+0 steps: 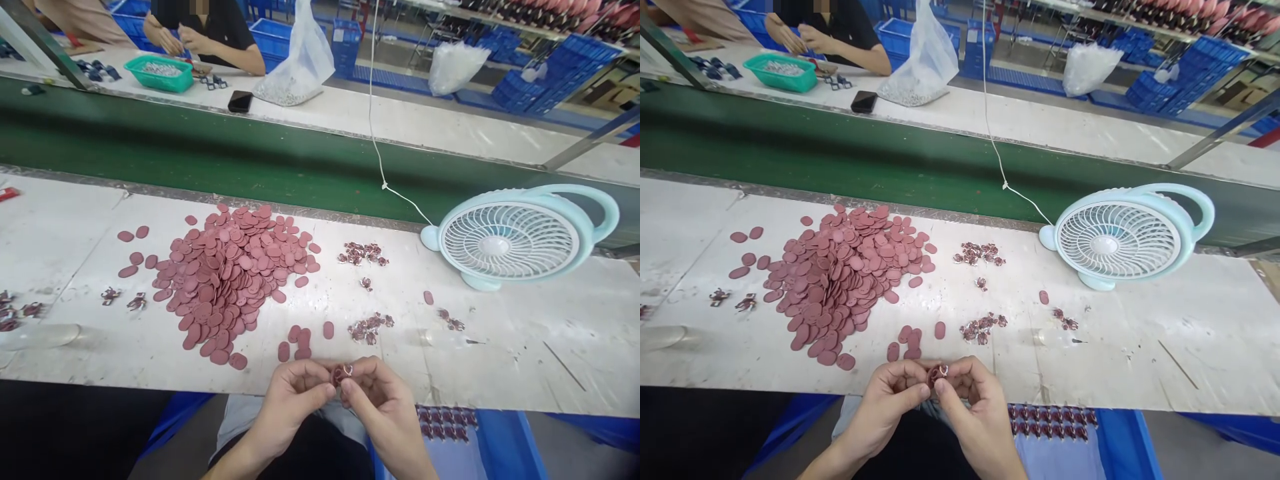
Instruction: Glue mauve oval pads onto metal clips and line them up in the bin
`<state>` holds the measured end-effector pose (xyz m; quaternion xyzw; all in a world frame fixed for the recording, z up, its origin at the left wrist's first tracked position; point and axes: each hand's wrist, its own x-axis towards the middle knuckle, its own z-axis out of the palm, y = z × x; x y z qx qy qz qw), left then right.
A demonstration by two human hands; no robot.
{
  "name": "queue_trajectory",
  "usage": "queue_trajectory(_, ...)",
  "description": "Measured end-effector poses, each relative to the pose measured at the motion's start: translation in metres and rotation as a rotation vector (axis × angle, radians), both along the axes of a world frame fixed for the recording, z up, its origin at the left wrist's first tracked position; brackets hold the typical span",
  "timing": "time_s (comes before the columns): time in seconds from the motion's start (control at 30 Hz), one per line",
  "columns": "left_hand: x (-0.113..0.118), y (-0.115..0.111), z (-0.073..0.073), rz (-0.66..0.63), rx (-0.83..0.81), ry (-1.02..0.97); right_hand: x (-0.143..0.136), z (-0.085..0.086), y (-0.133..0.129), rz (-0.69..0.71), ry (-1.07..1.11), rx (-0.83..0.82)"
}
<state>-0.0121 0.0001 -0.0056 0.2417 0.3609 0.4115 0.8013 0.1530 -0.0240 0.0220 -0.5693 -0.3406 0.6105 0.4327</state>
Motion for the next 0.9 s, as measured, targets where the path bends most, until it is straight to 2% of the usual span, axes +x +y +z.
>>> queue_trajectory(0.4, 0.002, -0.002, -0.001, 0.017, 0.041, 0.088, 0.002, 0.002, 0.002, -0.003, 0.164, 0.010)
queue_trajectory(0.77, 0.002, -0.002, -0.004, 0.042, 0.086, 0.124, -0.002, -0.004, 0.005, -0.034, 0.165, 0.013)
queue_trajectory(0.9, 0.004, -0.005, -0.006, 0.097, 0.112, 0.165, -0.006, -0.014, 0.006, -0.084, 0.215, -0.001)
